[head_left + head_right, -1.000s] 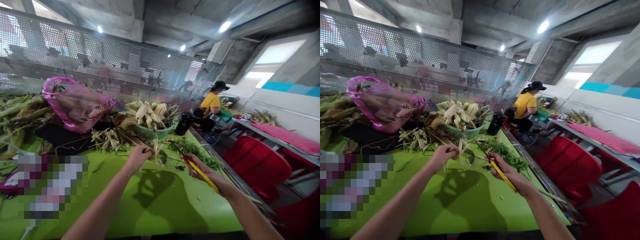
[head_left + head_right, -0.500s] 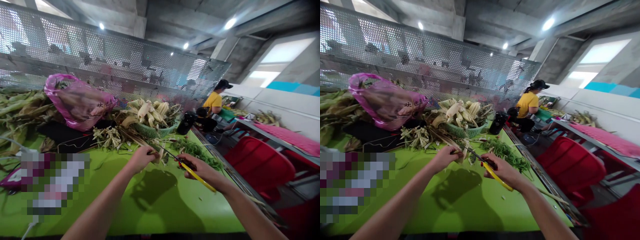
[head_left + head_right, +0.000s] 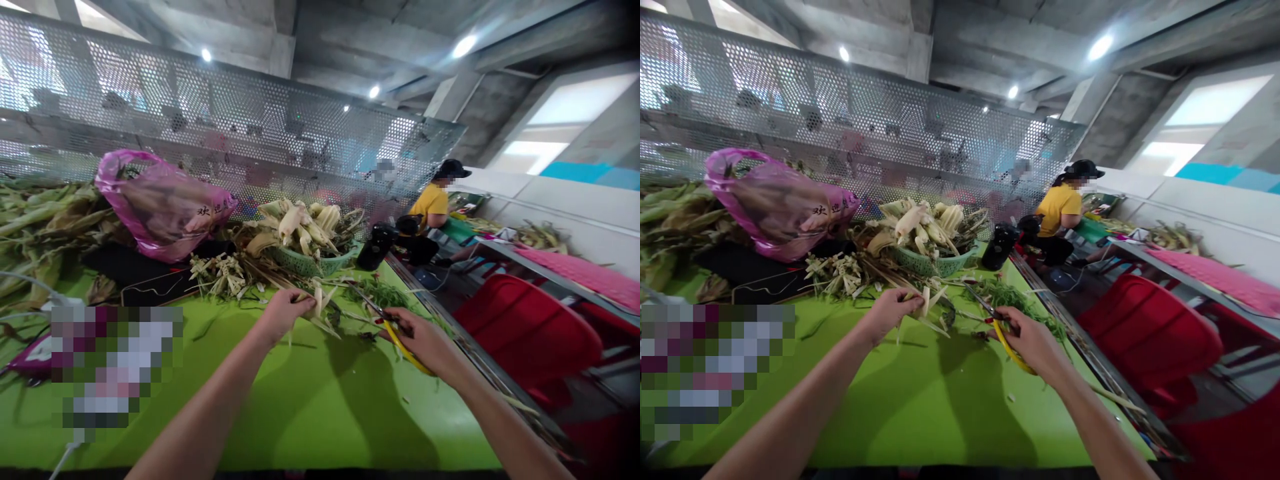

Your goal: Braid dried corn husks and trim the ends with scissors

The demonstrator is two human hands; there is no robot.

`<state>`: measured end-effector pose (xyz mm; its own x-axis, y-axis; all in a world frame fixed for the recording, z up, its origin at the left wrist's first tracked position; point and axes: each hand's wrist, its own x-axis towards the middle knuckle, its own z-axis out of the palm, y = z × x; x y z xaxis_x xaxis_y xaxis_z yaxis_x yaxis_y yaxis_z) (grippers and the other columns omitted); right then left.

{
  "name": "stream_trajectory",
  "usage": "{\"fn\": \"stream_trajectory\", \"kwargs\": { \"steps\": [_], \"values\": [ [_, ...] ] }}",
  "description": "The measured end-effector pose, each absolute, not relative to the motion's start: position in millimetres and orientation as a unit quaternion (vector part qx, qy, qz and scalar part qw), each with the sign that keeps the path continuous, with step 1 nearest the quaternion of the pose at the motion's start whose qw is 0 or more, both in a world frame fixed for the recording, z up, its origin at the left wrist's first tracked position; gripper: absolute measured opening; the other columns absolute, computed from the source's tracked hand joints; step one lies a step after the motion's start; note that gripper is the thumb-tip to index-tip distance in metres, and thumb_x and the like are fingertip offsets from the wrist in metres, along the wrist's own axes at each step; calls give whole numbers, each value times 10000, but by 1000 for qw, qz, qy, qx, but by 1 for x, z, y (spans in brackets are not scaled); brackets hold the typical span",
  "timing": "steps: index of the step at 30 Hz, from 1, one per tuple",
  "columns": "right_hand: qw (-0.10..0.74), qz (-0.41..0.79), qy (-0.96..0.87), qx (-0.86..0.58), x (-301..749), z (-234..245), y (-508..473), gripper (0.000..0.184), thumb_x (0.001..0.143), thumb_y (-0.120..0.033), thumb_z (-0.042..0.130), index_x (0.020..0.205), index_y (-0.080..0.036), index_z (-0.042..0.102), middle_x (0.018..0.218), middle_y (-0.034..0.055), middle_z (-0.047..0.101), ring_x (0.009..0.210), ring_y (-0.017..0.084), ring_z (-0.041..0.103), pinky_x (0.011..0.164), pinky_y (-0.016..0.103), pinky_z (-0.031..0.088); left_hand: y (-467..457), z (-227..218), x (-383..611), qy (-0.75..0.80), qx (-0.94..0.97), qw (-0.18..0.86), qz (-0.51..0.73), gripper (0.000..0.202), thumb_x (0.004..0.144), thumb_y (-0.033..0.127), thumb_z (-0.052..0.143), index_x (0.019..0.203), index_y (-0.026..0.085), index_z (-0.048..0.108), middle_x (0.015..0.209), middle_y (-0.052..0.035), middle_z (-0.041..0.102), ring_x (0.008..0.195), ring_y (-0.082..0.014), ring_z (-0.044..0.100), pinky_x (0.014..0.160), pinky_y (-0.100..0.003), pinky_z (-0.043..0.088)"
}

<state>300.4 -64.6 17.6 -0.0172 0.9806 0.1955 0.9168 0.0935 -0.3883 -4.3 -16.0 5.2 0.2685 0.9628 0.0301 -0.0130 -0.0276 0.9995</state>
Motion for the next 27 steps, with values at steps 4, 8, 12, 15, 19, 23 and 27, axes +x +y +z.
{"fn": "stream_trajectory", "kwargs": {
  "steps": [4,8,12,15,19,23,27],
  "values": [
    [69,11,-713,-698,312,6,-63,464,776,-301,587,1230,-206,607,909,85,702,734,242,658,644,319,475,-18,11,-4,420,494,604,463,272,637,404,714,734,150,700,592,15,554,536,-93,385,526,-223,280],
    [134,-9,-734,-666,277,21,-63,323,872,-346,500,1144,-275,661,1046,84,675,850,246,654,689,322,478,-16,8,-4,419,455,611,494,301,617,425,733,732,149,693,617,3,565,529,-84,368,499,-219,249],
    [334,158,-750,-549,209,36,-55,237,880,-397,537,975,-230,676,946,56,680,820,196,634,734,298,491,-13,4,-3,408,447,609,514,331,612,451,732,730,144,689,628,2,559,546,-82,383,499,-213,260],
    [398,232,-718,-521,168,34,-42,229,823,-412,611,890,-196,648,778,32,653,661,167,584,607,272,474,-14,4,-4,405,446,607,519,334,609,463,733,694,147,666,606,12,529,533,-79,366,488,-213,259],
    [431,210,-698,-532,146,26,-31,242,803,-429,637,787,-190,599,693,9,611,599,148,539,554,254,431,-14,5,-4,405,445,601,526,318,634,452,722,719,151,661,616,15,530,533,-78,366,496,-211,268],
    [430,95,-722,-533,143,25,-33,169,840,-358,600,799,-194,609,807,46,639,713,180,582,629,274,439,-13,3,-2,411,451,593,525,306,647,440,716,723,149,659,636,8,552,538,-81,374,517,-218,288],
    [436,80,-726,-526,141,23,-34,155,849,-350,592,860,-198,618,837,56,656,715,184,598,646,283,454,-12,1,-1,421,458,587,518,309,667,449,700,725,151,643,639,11,542,553,-87,386,506,-216,288]
  ]
}}
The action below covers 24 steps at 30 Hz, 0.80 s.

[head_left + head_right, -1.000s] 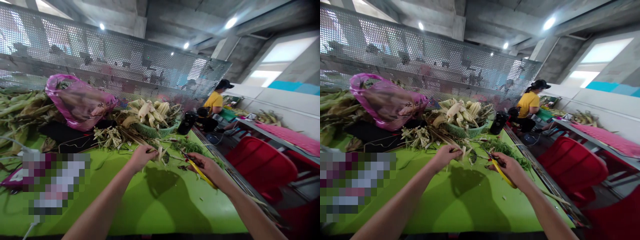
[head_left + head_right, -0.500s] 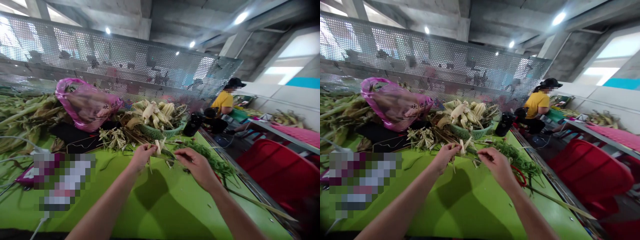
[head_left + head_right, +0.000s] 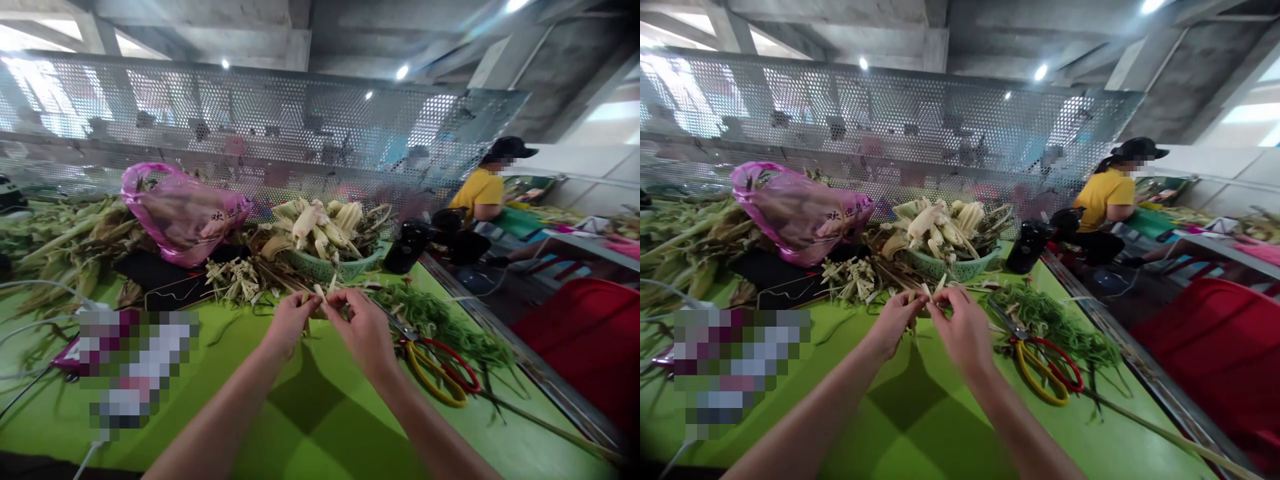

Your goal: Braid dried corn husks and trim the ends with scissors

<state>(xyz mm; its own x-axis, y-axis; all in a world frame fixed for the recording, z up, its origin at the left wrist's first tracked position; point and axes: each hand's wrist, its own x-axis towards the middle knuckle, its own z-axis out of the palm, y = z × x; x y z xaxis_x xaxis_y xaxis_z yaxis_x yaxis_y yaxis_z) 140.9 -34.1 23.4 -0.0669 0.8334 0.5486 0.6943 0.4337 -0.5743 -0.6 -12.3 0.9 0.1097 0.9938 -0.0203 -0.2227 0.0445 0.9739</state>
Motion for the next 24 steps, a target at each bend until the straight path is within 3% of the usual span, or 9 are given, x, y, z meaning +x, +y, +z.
{"fn": "stream_trajectory", "kwargs": {
  "steps": [4,8,12,18,24],
  "values": [
    [442,191,-691,-540,143,17,-28,169,841,-364,596,864,-198,621,758,36,672,597,163,581,568,269,464,-14,-1,0,431,464,591,500,302,705,446,678,770,155,631,682,12,536,573,-86,402,492,-203,295],
    [465,217,-681,-523,151,13,-24,148,840,-325,588,882,-194,643,786,31,685,646,168,602,610,268,474,-16,-4,1,402,452,623,497,394,716,533,670,858,168,629,733,11,544,588,-78,423,506,-188,317],
    [463,200,-695,-512,159,13,-24,180,862,-358,580,865,-199,662,793,35,688,709,183,616,649,275,466,-14,-6,2,385,397,674,489,466,804,634,492,905,193,608,760,2,581,634,-96,484,542,-187,372],
    [418,122,-741,-511,161,19,-27,153,877,-313,569,798,-206,644,812,34,657,731,180,599,677,274,440,-15,-5,0,386,393,672,495,255,842,445,478,857,205,562,710,23,541,601,-103,468,521,-194,389],
    [383,55,-765,-515,161,20,-30,124,888,-252,537,824,-205,632,830,38,640,708,175,590,637,264,422,-18,-2,0,383,418,663,488,222,833,430,479,830,211,512,706,22,520,622,-114,461,544,-205,377]
  ]
}}
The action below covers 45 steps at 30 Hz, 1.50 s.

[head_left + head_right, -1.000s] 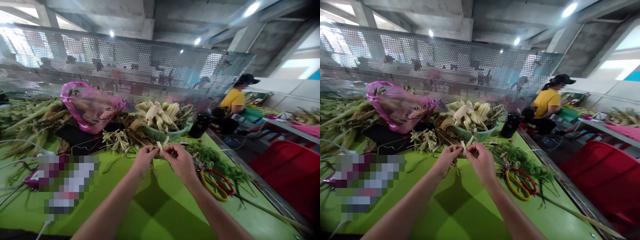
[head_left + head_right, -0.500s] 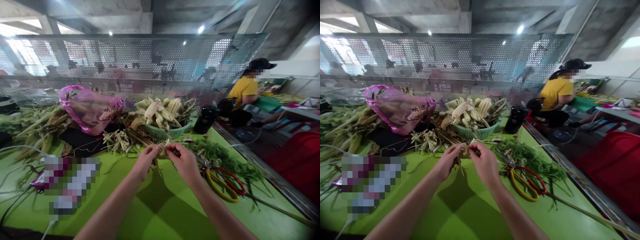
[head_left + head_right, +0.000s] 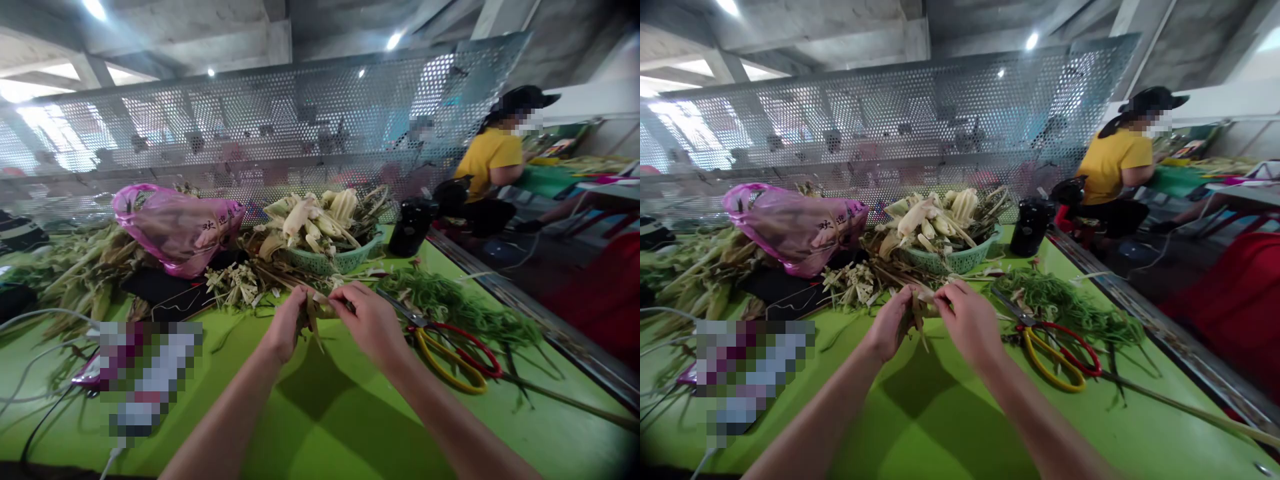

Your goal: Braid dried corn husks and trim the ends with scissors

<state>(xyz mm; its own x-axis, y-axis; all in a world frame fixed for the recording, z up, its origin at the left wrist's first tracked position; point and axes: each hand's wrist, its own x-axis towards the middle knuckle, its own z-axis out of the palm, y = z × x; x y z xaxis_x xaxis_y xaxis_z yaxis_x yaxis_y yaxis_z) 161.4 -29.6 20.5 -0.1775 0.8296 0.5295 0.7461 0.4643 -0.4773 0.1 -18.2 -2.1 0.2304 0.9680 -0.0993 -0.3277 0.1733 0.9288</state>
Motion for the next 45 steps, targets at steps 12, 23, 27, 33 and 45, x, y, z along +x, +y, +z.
{"fn": "stream_trajectory", "kwargs": {
  "steps": [12,23,27,33,45],
  "values": [
    [355,-8,-779,-517,162,22,-32,153,910,-232,501,847,-205,638,824,41,645,689,169,592,604,260,396,-19,-1,2,393,415,662,484,258,845,454,483,808,199,501,694,16,510,621,-114,453,563,-214,365],
    [290,-109,-813,-492,159,19,-33,210,942,-218,464,874,-183,659,787,51,616,649,162,560,585,265,343,-19,-7,1,388,517,593,480,316,876,497,416,847,198,515,664,34,432,580,-104,372,538,-218,327],
    [257,-150,-821,-488,159,20,-34,186,920,-164,478,851,-178,651,788,53,608,637,161,544,580,270,330,-19,-7,2,389,542,580,468,303,889,478,389,863,201,509,696,24,448,608,-114,390,544,-226,333],
    [229,-165,-826,-488,159,20,-35,175,891,-124,487,835,-182,643,793,41,599,576,142,512,527,280,273,-21,1,1,388,579,558,449,206,891,362,405,802,193,482,711,18,425,643,-122,387,564,-237,337],
    [223,-119,-835,-489,159,19,-37,145,899,-117,494,861,-171,623,833,40,603,580,132,515,513,266,267,-20,2,3,379,610,551,425,232,902,362,421,755,185,448,701,25,381,641,-117,359,592,-247,328]
  ]
}}
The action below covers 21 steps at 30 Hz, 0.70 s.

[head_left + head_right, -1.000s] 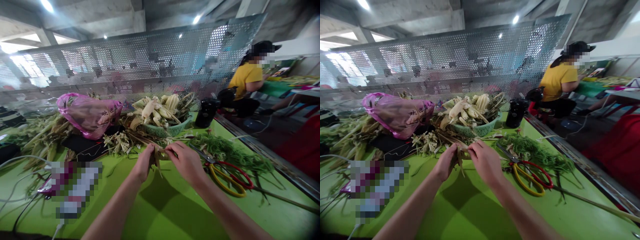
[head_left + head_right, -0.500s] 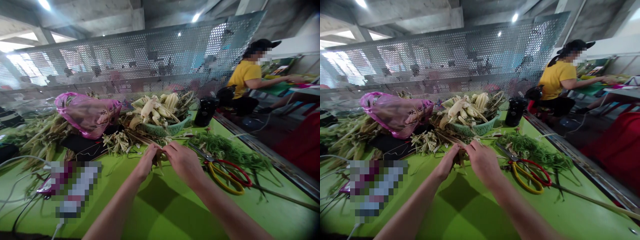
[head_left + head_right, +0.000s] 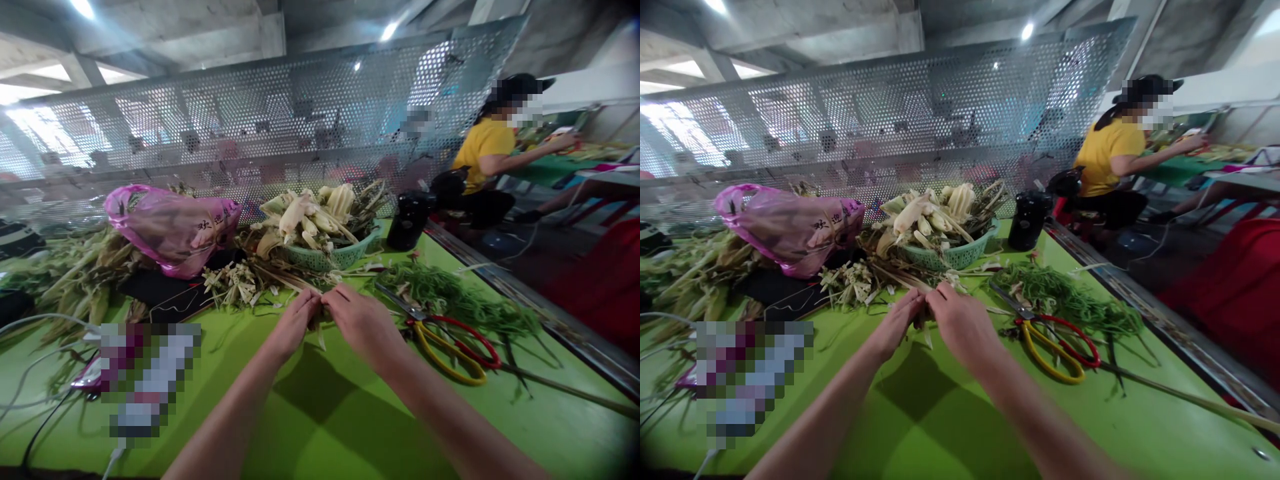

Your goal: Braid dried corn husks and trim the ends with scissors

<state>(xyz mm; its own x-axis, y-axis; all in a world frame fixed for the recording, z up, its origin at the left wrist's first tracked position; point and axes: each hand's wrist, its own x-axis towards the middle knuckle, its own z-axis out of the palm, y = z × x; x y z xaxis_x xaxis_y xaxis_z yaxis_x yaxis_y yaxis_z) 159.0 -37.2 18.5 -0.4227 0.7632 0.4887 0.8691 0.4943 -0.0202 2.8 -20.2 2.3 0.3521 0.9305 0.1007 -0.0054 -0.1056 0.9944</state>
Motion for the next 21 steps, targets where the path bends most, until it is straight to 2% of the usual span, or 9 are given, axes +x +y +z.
{"fn": "stream_trajectory", "kwargs": {
  "steps": [4,8,11,16,21],
  "values": [
    [257,-96,-827,-491,160,18,-35,157,913,-124,480,868,-166,625,835,52,605,646,145,554,547,252,315,-20,-2,2,357,594,579,429,248,888,376,440,735,181,456,690,21,405,641,-118,391,606,-250,355],
    [248,-105,-822,-503,161,19,-35,151,899,-122,497,836,-162,628,822,55,599,638,146,551,554,251,326,-18,-4,1,343,556,624,428,123,819,263,448,765,168,505,706,5,458,656,-129,437,614,-257,391],
    [256,-100,-819,-504,162,20,-35,156,906,-138,498,843,-158,640,815,54,597,641,154,557,557,258,339,-18,-2,2,348,560,622,422,123,755,192,460,826,151,552,722,-1,488,661,-127,453,617,-252,397],
    [285,-56,-822,-489,162,20,-33,160,904,-143,501,871,-161,657,842,64,613,707,172,592,611,263,401,-17,-1,4,367,573,603,417,115,748,192,506,818,144,583,738,-2,510,667,-119,470,627,-252,414],
    [315,24,-835,-449,166,25,-32,270,894,-85,452,1053,-198,639,959,72,662,800,179,622,693,270,455,-14,-3,3,367,555,618,418,164,750,234,592,873,131,626,764,-21,563,659,-125,511,632,-268,453]
  ]
}}
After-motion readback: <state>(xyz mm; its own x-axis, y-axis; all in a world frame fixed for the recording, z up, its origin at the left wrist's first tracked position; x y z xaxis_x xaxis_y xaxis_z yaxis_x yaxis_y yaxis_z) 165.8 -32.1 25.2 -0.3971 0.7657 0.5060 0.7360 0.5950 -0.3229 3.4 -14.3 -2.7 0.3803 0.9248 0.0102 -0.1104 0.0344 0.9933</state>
